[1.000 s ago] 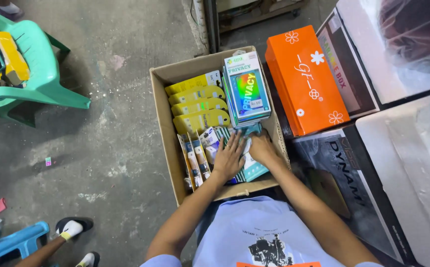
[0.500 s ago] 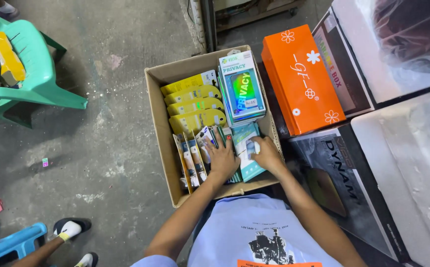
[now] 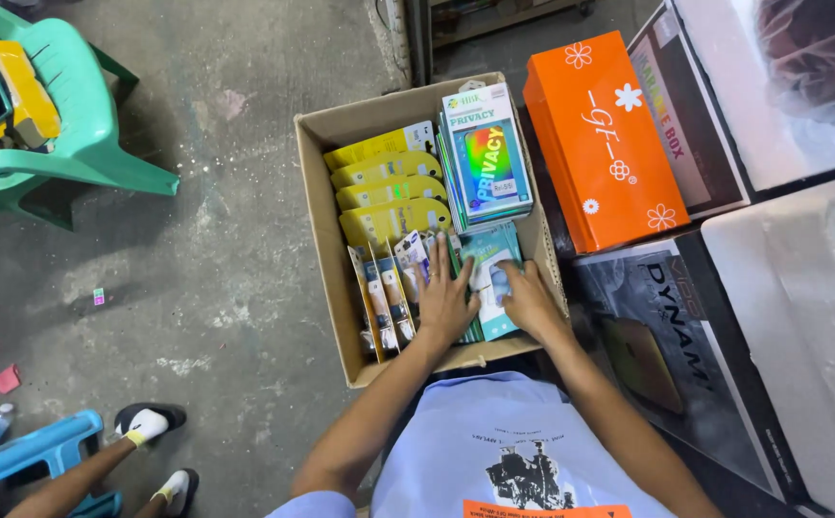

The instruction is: Sorting and organizing various electronic accessories such as chargers and cables from a larger box into smaller branded boxes.

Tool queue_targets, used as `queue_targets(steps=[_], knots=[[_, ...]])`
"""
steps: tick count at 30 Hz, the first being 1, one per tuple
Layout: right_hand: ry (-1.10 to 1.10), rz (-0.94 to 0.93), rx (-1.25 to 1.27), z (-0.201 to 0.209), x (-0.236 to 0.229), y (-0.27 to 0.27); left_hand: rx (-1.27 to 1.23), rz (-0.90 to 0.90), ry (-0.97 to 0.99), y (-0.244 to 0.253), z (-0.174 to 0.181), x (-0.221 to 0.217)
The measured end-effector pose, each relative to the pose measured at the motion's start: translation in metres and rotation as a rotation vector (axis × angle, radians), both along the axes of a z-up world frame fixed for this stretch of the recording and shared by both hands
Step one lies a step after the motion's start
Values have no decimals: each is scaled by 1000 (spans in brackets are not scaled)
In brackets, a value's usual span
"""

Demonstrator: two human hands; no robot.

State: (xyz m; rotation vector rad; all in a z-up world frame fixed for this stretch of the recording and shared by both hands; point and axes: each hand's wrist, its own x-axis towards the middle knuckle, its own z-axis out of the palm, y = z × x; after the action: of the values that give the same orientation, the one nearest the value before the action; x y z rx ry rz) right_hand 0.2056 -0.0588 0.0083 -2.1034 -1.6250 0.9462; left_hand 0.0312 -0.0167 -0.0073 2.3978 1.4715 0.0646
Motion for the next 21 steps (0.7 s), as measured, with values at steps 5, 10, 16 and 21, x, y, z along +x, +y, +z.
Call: queue_targets(steps=[5, 10, 16, 21], knots=[[-199, 126, -84, -13, -10, -5, 170, -132, -12, 6, -18, 7], [-312, 138, -41, -11, -14, -3, 47, -260, 89, 19, -10, -3], [102, -109, -110, -67, 13, 10, -57, -430, -58, 43, 0, -16], [61, 32, -219, -59, 19, 20, -55, -485, 22, 47, -1, -10]])
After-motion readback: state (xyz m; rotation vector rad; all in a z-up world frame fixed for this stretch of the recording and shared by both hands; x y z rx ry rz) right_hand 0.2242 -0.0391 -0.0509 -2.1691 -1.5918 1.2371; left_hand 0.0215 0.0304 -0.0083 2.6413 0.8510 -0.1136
